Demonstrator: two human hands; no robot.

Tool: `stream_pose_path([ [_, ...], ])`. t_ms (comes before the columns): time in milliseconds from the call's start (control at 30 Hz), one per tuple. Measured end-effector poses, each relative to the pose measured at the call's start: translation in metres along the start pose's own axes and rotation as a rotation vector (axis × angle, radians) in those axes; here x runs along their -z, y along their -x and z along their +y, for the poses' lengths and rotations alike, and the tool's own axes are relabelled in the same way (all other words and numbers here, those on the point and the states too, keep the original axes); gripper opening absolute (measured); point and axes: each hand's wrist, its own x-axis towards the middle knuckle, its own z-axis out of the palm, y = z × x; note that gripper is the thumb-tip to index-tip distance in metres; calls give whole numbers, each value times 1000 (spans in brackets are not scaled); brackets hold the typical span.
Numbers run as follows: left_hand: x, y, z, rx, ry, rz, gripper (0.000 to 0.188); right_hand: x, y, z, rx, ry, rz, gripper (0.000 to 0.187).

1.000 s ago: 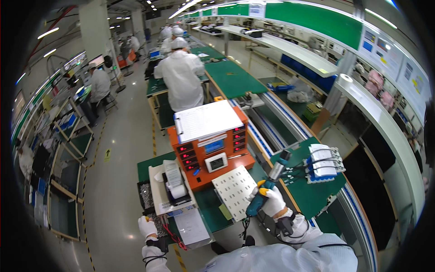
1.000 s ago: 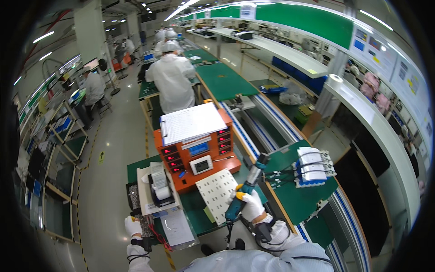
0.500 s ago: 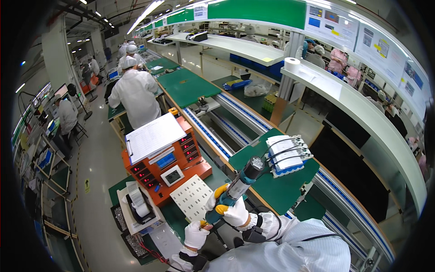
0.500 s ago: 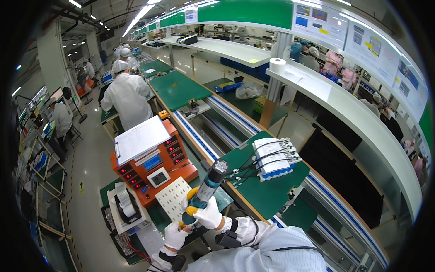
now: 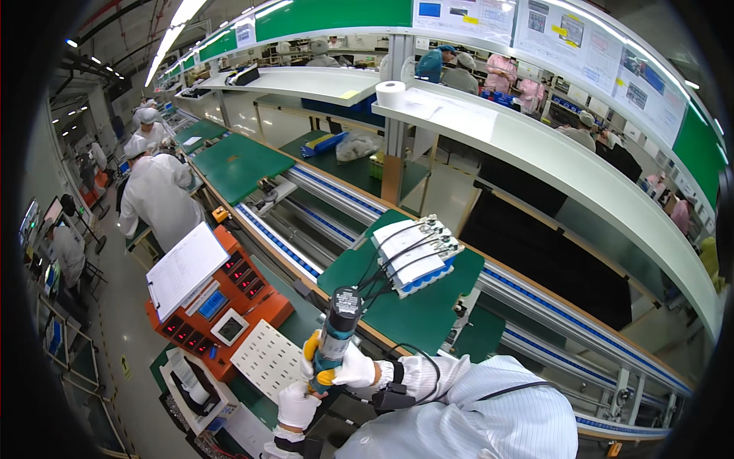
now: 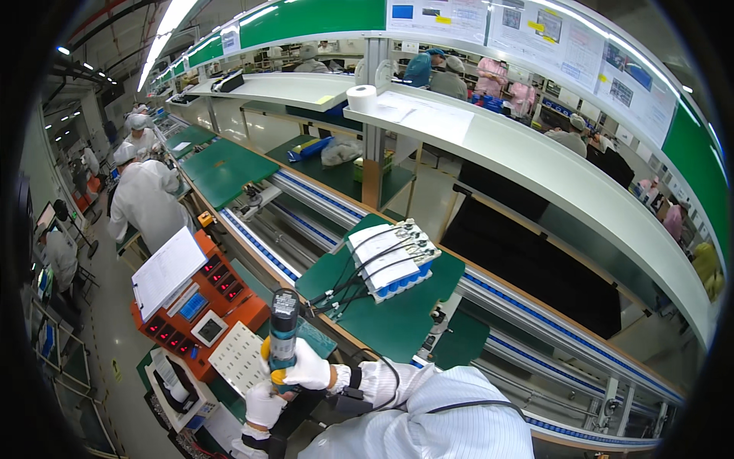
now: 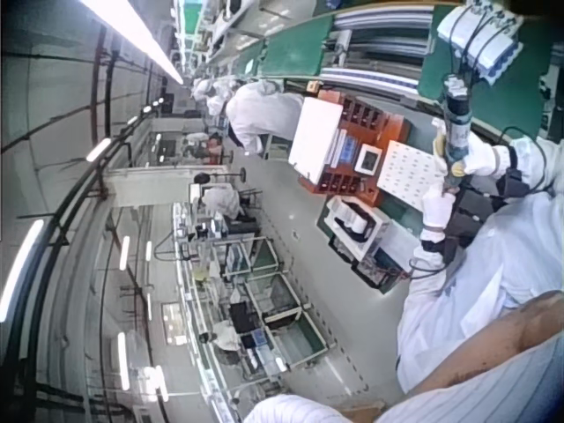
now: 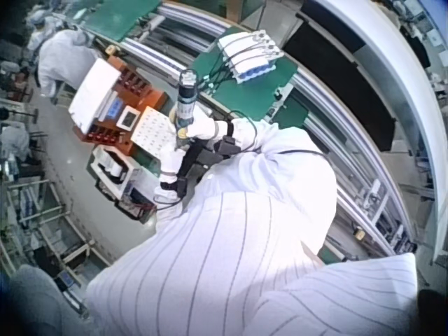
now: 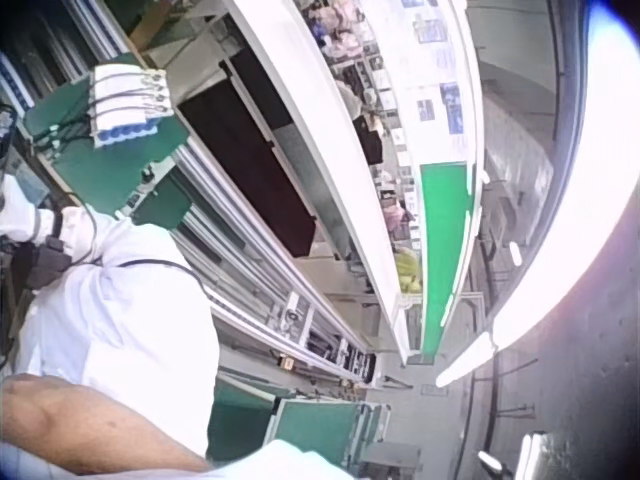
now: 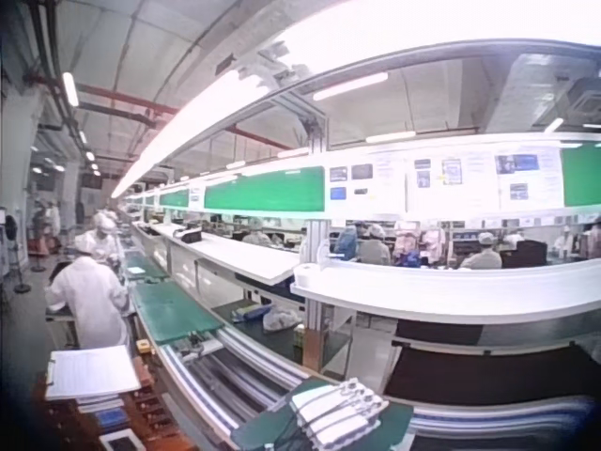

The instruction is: Testing and assembling lithium-ion battery packs using a multimeter-like device and an electric screwdriver in a factory setting.

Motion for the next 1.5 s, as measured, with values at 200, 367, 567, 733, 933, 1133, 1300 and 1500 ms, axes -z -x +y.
stream_pose_path([
  [200, -21, 2, -7, -10, -29, 91, 15, 23, -18, -14, -252, 207, -245, 48],
  [367, -60, -14, -15, -15, -98, 62, 32, 31, -25, -17, -169, 470, -4, 40],
  [567, -54, -25, -25, 236, -256, -122, 62, 52, -34, 34, -184, 332, 139, 48],
  [733, -70, -21, -45, 221, -296, -6, 48, 56, -34, 53, -208, 330, 99, 47],
  [933, -88, -20, -67, 139, -229, -76, 47, 74, -26, 71, -133, 601, 41, 45],
  [1133, -131, 29, -168, 351, -170, -112, 70, 20, -41, 40, -353, 433, -33, 78],
  [1300, -103, -14, -116, 221, -266, -146, 72, 37, -27, 50, -138, 503, 79, 68],
  [1500, -89, -12, -121, 157, -151, -142, 71, 34, -27, 59, -117, 614, 79, 67],
])
